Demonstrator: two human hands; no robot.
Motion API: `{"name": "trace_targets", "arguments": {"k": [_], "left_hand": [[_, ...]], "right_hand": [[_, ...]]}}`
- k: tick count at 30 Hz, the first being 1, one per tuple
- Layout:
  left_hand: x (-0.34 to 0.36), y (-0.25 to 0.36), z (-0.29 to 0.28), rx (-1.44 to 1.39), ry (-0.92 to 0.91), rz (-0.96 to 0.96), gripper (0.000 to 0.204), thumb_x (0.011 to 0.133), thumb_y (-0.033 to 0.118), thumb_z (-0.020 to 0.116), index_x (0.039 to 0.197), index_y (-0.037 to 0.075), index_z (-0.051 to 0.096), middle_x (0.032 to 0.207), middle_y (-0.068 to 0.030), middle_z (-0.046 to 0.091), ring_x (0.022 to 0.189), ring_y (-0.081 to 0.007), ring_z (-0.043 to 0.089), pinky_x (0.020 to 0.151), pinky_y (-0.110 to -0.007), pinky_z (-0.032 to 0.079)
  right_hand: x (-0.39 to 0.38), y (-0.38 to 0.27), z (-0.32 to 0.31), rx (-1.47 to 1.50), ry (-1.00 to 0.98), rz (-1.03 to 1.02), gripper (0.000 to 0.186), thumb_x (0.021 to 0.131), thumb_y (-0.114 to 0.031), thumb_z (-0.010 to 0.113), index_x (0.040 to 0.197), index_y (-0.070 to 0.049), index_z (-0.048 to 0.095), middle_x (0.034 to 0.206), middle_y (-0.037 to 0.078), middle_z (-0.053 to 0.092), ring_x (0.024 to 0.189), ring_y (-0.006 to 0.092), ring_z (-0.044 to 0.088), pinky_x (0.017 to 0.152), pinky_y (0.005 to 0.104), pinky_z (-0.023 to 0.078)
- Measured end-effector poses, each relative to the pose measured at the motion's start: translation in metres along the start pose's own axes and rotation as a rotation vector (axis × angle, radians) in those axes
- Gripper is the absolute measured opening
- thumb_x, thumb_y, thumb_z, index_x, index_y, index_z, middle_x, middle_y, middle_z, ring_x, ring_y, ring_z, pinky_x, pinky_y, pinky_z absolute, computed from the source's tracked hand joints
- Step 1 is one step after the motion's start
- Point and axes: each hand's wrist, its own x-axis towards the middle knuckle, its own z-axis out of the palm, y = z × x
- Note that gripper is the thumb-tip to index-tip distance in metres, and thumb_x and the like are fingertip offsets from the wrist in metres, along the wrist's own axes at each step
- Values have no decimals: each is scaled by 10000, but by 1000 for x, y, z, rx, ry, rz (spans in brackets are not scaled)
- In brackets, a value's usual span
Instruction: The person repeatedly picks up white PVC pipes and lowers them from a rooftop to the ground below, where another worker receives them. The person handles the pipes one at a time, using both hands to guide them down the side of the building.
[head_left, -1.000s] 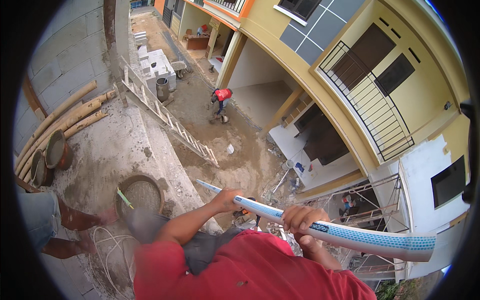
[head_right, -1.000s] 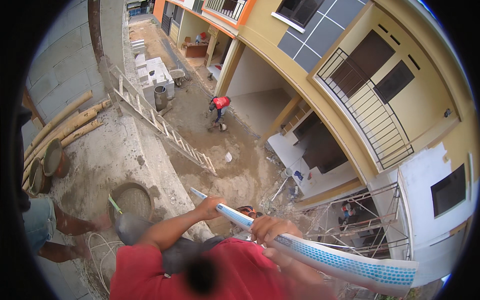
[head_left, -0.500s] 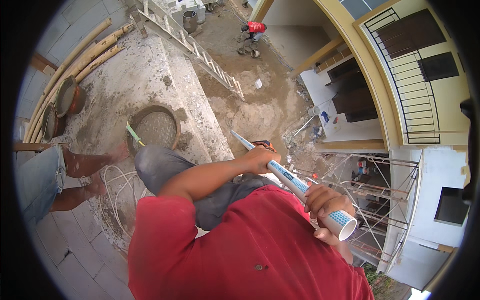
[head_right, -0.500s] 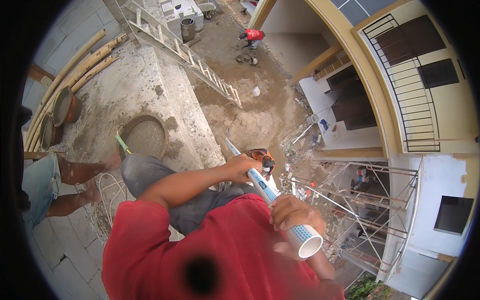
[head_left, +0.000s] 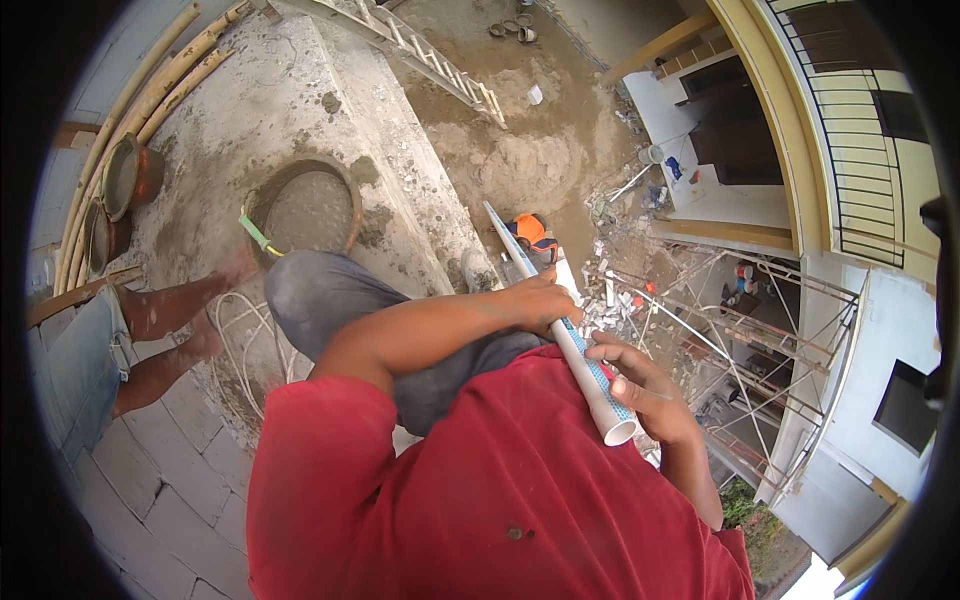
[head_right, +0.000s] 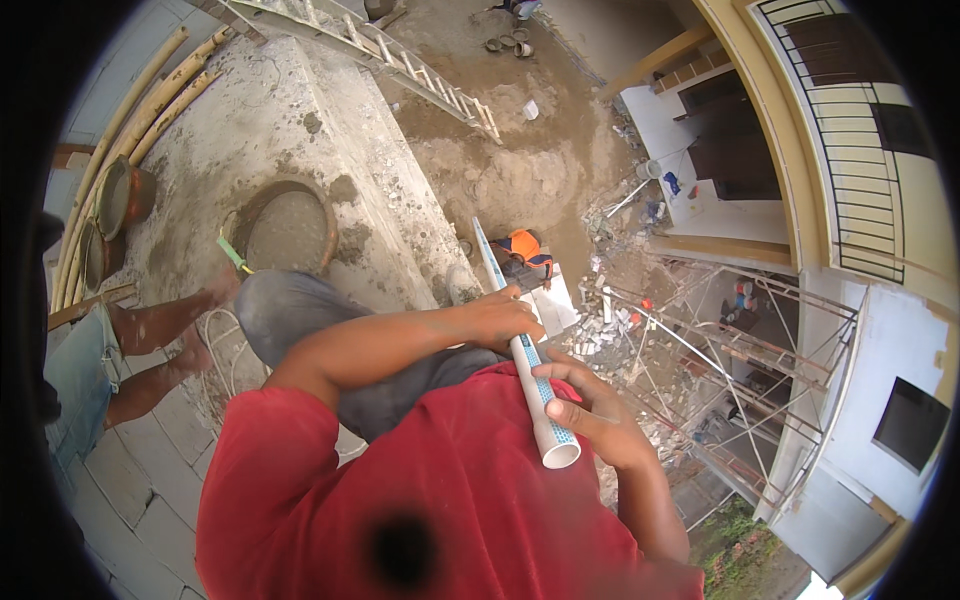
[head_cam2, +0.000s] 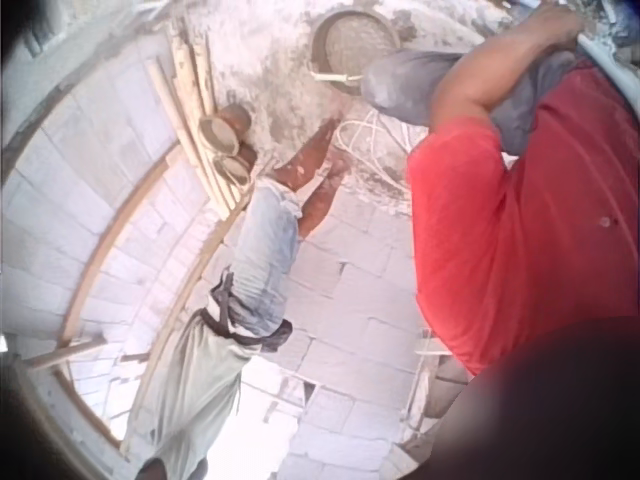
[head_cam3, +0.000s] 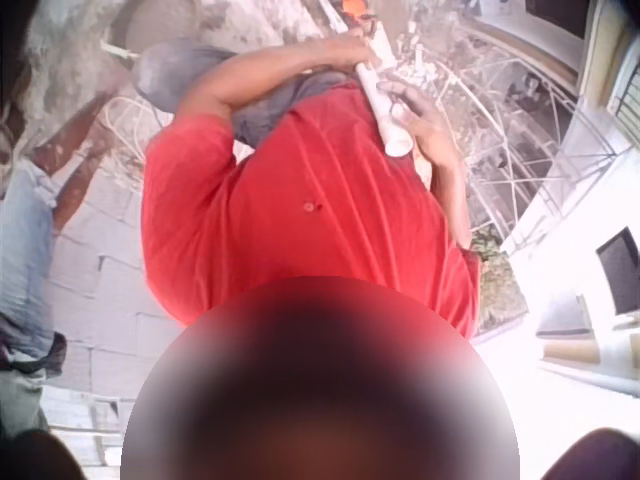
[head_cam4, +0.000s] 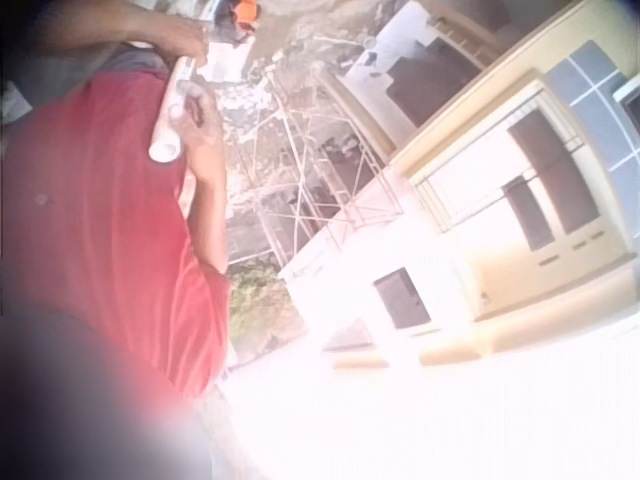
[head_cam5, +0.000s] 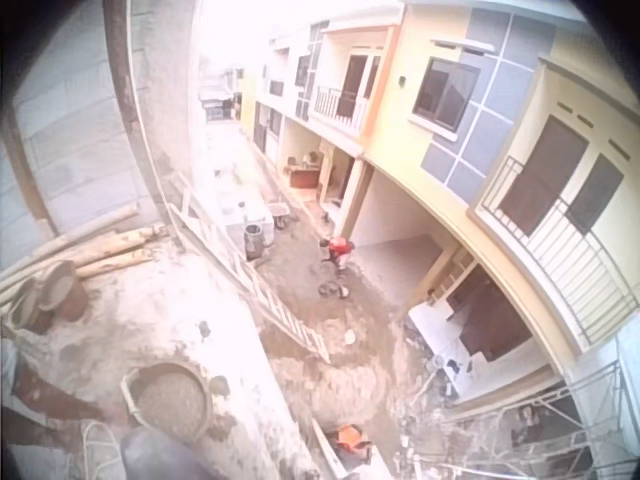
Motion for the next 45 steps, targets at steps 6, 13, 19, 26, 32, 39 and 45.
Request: {"name": "trace_targets", "arguments": {"k": [6, 13, 19, 26, 32, 39, 45], "left_hand": [[20, -19, 32, 223, -127, -160, 188, 705, 168, 712, 857, 267, 663, 804, 19, 673, 1012, -195, 598, 898, -425, 336], [11, -45, 34, 81, 126, -456, 296, 734, 108, 683, 1025, 149, 646, 1035, -52, 668, 1110, -238, 578, 959, -406, 412], [-48, -88, 8, -445, 714, -984, 334, 787, 169, 741, 1090, 77, 633, 1141, -96, 667, 1091, -257, 620, 916, -375, 472], [-171, -152, 73, -363, 971, -1698, 360, 790, 150, 754, 1116, 56, 632, 1171, -181, 641, 1086, -317, 605, 942, -403, 457], [-181, -255, 91, 286, 794, -1370, 393, 788, 94, 713, 1162, 82, 593, 1309, -165, 562, 1281, -357, 446, 1083, -445, 332], [-172, -387, 81, 723, 721, -1218, 569, 821, 234, 725, 1329, 104, 505, 1499, -186, 369, 1429, -391, 252, 1148, -505, 222], [-180, -405, 97, 743, 772, -1122, 539, 849, 289, 704, 1327, 103, 541, 1501, -206, 367, 1435, -390, 247, 1158, -505, 189]], "right_hand": [[44, 27, -16, 94, 51, 533, 554, 804, -251, 769, 1183, 60, 512, 919, 125, 624, 734, 193, 635, 610, 285, 520], [122, 85, -44, 318, -79, 847, 172, 806, -92, 650, 887, 32, 561, 722, 137, 601, 544, 229, 618, 482, 381, 553], [266, 199, -30, 160, -59, 808, 114, 709, -4, 604, 789, 69, 569, 653, 134, 566, 529, 240, 611, 460, 386, 536], [445, 295, -32, 481, -5, 822, 51, 787, -57, 587, 803, -12, 566, 662, 90, 569, 556, 193, 611, 511, 369, 573], [544, 386, -67, 178, -135, 996, 250, 792, -12, 561, 1025, 57, 500, 710, 150, 571, 566, 243, 611, 531, 397, 558], [613, 514, -80, 145, -177, 958, 110, 757, -15, 578, 844, 46, 549, 644, 157, 581, 508, 263, 597, 481, 370, 527], [648, 597, -71, 276, -130, 1104, 62, 815, -58, 567, 794, -18, 525, 645, 84, 561, 506, 200, 568, 476, 338, 533]]}}
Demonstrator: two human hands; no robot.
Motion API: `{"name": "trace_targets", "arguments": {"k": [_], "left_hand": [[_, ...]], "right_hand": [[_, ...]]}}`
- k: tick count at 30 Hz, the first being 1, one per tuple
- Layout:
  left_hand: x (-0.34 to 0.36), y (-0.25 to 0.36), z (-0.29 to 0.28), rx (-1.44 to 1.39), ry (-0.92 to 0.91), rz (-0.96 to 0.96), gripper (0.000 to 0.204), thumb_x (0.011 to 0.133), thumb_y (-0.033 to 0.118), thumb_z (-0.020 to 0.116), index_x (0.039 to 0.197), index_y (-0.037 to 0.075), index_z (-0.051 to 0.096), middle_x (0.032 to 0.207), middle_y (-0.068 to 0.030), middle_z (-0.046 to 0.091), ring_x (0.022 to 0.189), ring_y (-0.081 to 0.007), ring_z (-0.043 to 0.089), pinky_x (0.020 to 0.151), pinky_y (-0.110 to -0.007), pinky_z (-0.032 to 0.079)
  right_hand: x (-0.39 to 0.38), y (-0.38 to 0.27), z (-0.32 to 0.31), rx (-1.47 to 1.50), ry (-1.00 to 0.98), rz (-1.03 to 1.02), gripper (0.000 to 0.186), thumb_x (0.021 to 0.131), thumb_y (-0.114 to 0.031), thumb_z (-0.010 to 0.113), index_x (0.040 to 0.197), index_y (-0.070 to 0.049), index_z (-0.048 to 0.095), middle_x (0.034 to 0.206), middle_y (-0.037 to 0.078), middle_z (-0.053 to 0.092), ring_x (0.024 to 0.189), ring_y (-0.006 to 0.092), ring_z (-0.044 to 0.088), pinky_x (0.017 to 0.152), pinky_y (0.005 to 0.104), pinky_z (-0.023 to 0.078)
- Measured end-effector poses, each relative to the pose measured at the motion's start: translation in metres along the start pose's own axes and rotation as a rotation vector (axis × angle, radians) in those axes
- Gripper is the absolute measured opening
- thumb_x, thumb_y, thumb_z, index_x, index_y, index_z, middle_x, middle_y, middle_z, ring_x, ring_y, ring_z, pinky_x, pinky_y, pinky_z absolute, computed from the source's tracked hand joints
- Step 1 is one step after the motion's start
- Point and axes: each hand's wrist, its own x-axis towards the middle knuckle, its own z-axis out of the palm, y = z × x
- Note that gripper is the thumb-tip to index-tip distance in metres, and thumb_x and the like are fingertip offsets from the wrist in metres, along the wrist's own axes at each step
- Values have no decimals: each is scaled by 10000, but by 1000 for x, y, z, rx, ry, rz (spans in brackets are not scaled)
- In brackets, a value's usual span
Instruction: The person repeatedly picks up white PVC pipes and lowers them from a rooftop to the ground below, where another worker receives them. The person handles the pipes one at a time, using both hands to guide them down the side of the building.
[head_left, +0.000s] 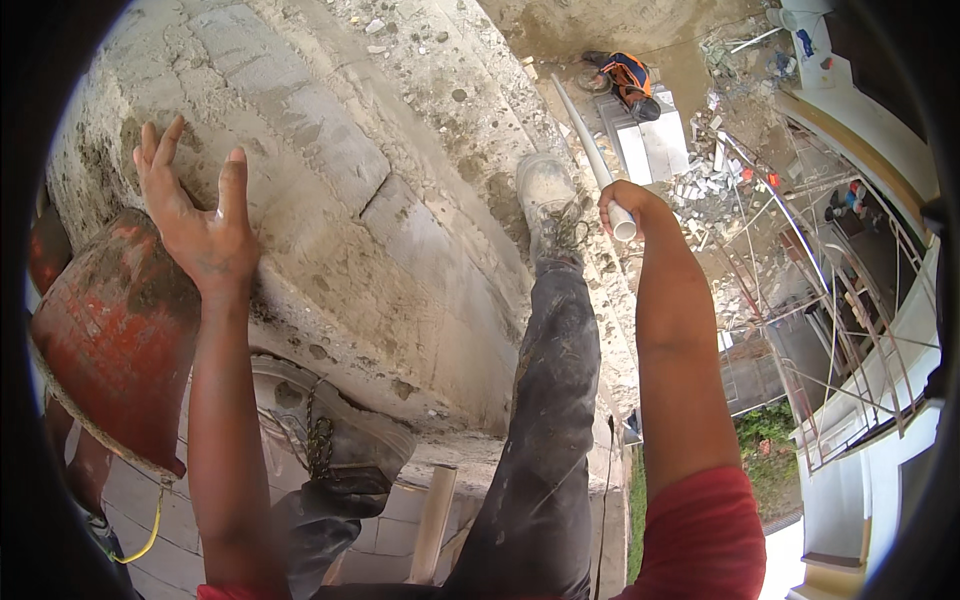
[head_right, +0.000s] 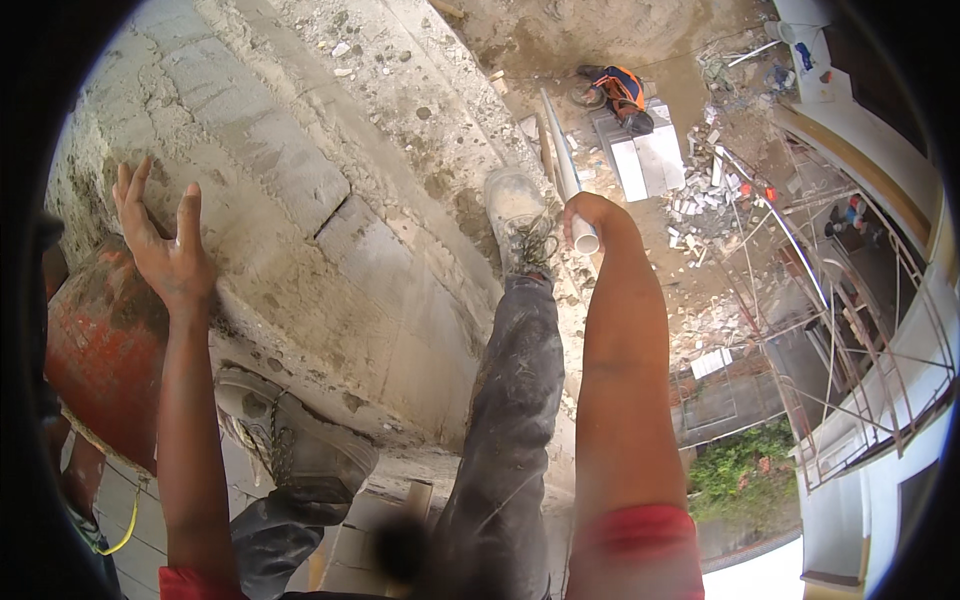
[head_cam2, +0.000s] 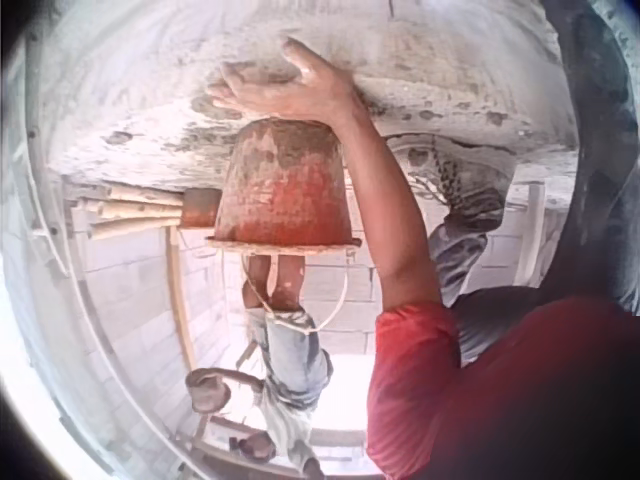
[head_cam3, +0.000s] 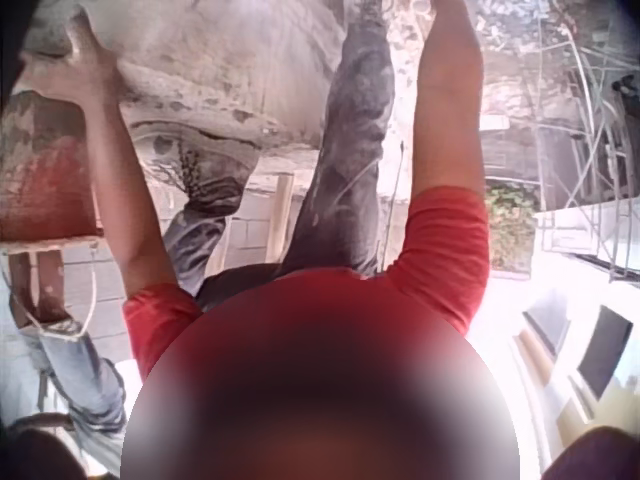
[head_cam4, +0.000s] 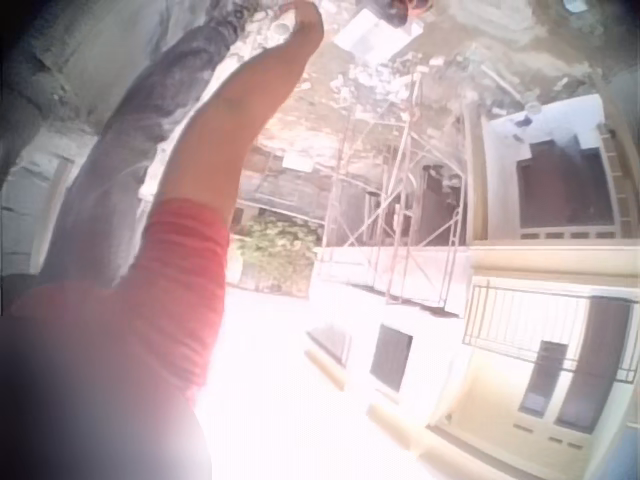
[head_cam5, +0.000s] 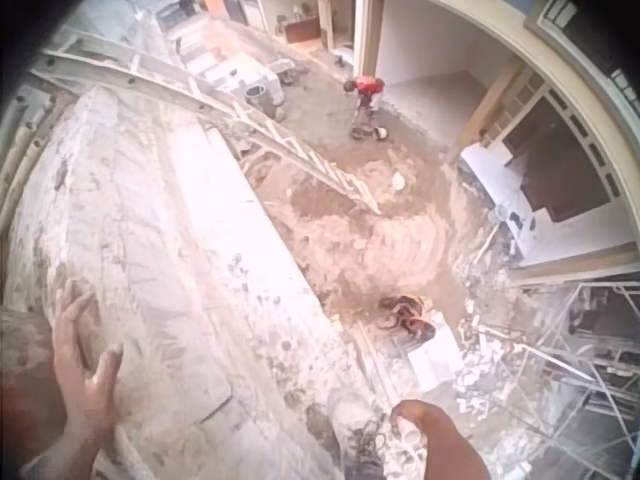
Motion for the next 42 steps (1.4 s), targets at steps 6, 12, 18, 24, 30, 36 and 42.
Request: {"name": "trace_targets", "arguments": {"k": [6, 12, 18, 24, 30, 36, 42], "left_hand": [[2, -11, 0, 71, -77, 142, 442, 880, 220, 659, 1288, 69, 578, 1488, -209, 387, 1436, -338, 269, 1165, -476, 181], [4, -12, 2, 31, -84, 133, 457, 900, 185, 597, 1307, -17, 543, 1382, -186, 508, 1375, -303, 374, 1137, -453, 265], [-10, -30, -9, -140, -96, -93, 472, 935, 209, 540, 1322, -59, 512, 1363, -211, 516, 1312, -300, 448, 1125, -424, 312], [-22, -65, -28, -332, 83, -329, 403, 976, 114, 443, 1273, -145, 522, 1385, -246, 492, 1295, -286, 462, 1132, -391, 314], [-19, -55, -24, -332, 101, -300, 436, 989, 123, 401, 1313, -161, 469, 1382, -246, 494, 1301, -278, 458, 1137, -385, 300], [-21, -41, -16, -468, 29, -323, 459, 988, 149, 386, 1325, -153, 462, 1359, -246, 509, 1288, -293, 470, 1129, -382, 310], [-11, -33, -10, -417, -66, -147, 460, 962, 220, 462, 1277, -110, 529, 1322, -251, 537, 1224, -302, 531, 1086, -408, 365]], "right_hand": [[71, -9, -18, 306, -75, -82, 123, 847, -104, 618, 873, -53, 509, 611, 34, 553, 473, 163, 547, 452, 311, 501], [120, -11, -36, 559, -217, -98, 134, 877, -122, 604, 873, -43, 496, 607, 0, 539, 475, 97, 541, 440, 216, 513], [157, -16, -54, 776, -287, -16, 125, 884, -107, 586, 860, -57, 473, 654, 12, 533, 513, 106, 540, 456, 226, 499], [185, -18, -54, 823, -287, -26, 145, 897, -134, 590, 857, -72, 465, 639, 7, 530, 511, 103, 539, 456, 221, 500], [192, -22, -45, 833, -229, -126, 174, 863, -136, 643, 909, -6, 536, 666, 2, 558, 519, 101, 560, 470, 208, 509], [176, -27, -32, 346, -68, -156, 75, 821, -49, 570, 850, -41, 501, 601, 28, 513, 459, 145, 508, 420, 269, 484], [118, -24, -50, 36, 101, -74, 75, 820, -74, 560, 787, -59, 494, 565, 3, 514, 420, 106, 496, 414, 253, 492]]}}
